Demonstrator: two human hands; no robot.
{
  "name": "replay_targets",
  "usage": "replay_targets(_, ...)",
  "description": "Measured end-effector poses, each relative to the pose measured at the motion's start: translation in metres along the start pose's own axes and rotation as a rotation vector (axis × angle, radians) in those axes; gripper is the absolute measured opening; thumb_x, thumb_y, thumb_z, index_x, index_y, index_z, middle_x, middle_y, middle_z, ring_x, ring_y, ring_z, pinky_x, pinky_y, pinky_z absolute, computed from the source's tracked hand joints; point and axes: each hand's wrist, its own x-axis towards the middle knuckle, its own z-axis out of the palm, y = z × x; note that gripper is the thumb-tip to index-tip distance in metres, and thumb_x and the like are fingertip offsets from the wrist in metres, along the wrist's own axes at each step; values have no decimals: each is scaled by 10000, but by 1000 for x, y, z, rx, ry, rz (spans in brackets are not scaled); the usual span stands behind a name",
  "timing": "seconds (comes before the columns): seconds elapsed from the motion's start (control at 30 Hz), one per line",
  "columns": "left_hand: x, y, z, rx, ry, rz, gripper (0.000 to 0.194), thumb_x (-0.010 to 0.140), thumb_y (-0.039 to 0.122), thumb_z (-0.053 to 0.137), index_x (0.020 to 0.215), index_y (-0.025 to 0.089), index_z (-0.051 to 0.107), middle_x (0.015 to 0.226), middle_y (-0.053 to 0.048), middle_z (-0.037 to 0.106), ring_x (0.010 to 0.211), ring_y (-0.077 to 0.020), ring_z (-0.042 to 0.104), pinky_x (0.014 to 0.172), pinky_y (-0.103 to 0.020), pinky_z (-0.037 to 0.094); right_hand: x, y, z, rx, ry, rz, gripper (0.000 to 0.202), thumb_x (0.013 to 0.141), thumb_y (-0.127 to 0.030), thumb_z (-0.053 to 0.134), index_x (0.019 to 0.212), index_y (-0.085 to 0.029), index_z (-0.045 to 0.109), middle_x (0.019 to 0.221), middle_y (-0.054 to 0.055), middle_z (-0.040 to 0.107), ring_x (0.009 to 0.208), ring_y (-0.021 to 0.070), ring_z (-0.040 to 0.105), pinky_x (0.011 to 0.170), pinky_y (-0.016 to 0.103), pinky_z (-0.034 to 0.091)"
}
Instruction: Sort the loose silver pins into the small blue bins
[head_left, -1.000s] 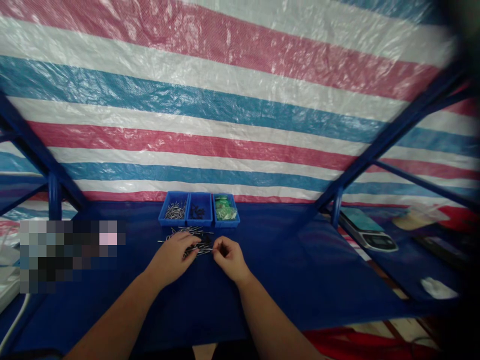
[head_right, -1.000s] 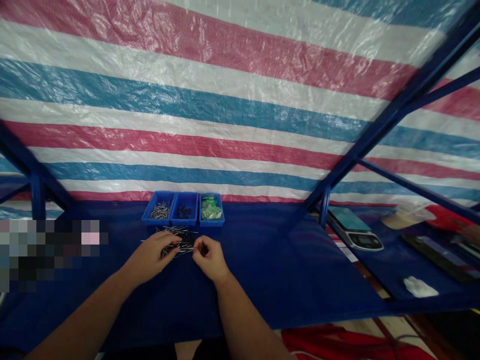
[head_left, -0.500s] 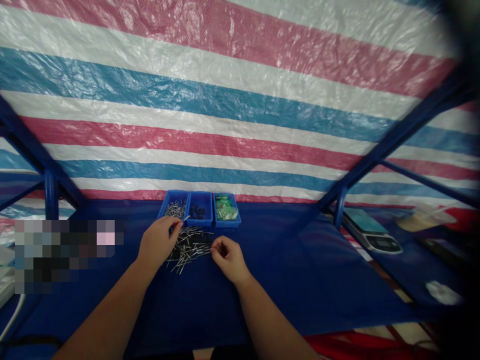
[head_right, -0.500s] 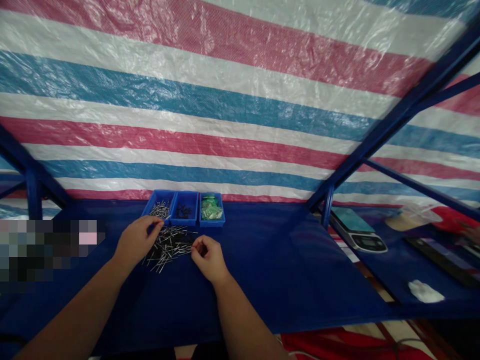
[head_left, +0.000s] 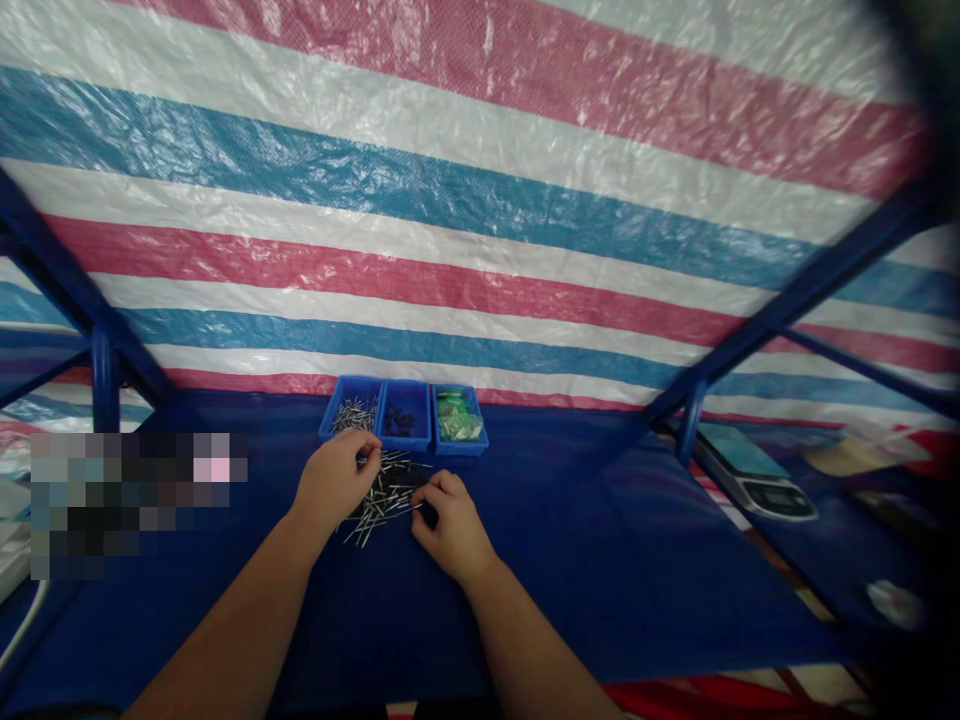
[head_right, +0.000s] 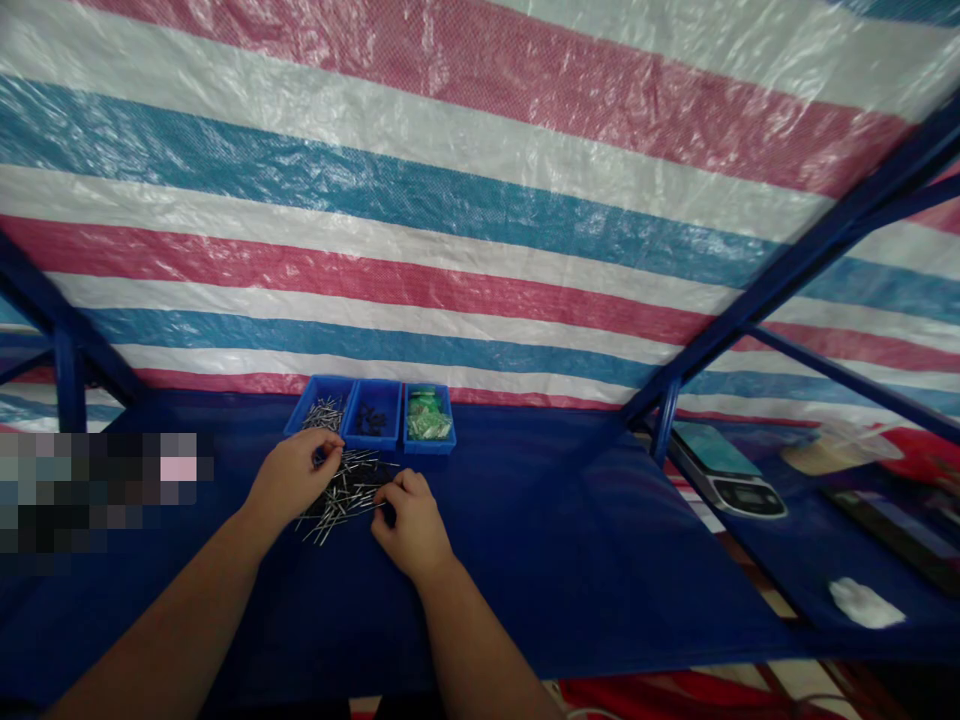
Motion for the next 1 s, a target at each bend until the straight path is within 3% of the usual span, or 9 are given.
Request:
replay_targets(0.2,-20,18,10,-131,-29,142,123,910,199,551,918,216,673,811,-25,658,817,-188,613,760,-324,459,0,-3,-5,-6,-64,-23,149,834,-90,611,918,-211,632,960,57,554,949,227,533,866,369,463)
replay_targets(0.4,-27,17,13,-230,-167,333,86,899,177,593,912,219,667,855,-15,681,846,-182,600,848,-358,452,-1,-3,-12,137,-49,-5,117,920,-135,544,986,-209,607,1003,64,593,983,213,573,899,360,465)
replay_targets(0.63,-28,12,23,-199,-211,340,137,907,210,612,1008,237,701,996,-49,693,956,-214,618,889,-388,459,-1,1,-17,270,-23,73,79,946,-211,546,950,-211,625,865,28,655,796,177,612,752,299,469)
replay_targets(0.73,-27,9,26,-169,-232,317,119,933,230,595,976,231,705,962,-43,691,936,-207,624,865,-380,457,-1,3,-16,305,25,97,93,947,-254,567,954,-205,646,836,24,659,753,167,610,706,284,464)
replay_targets(1.0,-27,11,19,-120,-198,306,159,960,285,581,954,235,732,936,-36,703,921,-205,614,828,-383,413,0,5,-13,330,86,169,144,934,-312,600,946,-196,685,793,20,659,705,158,594,662,278,457)
